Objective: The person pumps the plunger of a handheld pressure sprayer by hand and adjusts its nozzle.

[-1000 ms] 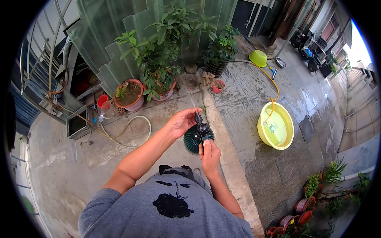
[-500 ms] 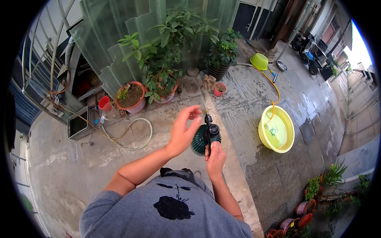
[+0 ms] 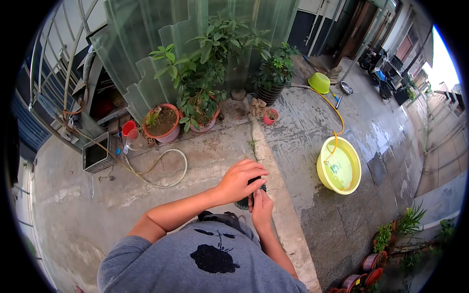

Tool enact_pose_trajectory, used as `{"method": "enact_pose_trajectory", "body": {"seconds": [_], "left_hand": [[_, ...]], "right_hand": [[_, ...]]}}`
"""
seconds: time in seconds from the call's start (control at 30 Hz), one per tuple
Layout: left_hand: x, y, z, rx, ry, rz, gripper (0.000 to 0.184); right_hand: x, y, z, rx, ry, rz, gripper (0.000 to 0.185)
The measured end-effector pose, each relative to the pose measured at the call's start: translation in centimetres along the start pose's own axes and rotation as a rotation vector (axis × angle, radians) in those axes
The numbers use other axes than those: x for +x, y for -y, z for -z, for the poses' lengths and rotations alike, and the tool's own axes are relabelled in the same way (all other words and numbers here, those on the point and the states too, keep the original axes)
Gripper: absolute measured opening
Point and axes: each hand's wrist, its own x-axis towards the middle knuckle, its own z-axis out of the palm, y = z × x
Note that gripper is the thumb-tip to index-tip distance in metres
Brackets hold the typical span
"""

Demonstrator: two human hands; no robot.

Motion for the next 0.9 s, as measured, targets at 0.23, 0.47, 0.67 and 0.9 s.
{"method": "enact_pose_trajectory", "body": {"seconds": [0.23,0.47,0.67,0.9], "left_hand": [[-0.6,-0.8,0.7,-0.034,-0.03,-0.009,0.026],[-1.1,-2.5,2.0,-0.044,-0.155,-0.036,0.029],[-1.9,-2.3,2.6,-0.035,-0.139,-0.025,0.025],[-2.6,-1.6,2.5,-0.029,-0.117,0.004,0.022]], "right_hand": [[-0.7,0.9,0.3,0.041,0.054,-0.001,0.04],[-1.3,1.7,0.3,0.106,0.053,-0.031,0.037],[-1.7,1.2,0.8,0.056,0.086,-0.059,0.037],[-2.1,1.3,0.7,0.036,0.123,-0.115,0.037]]}}
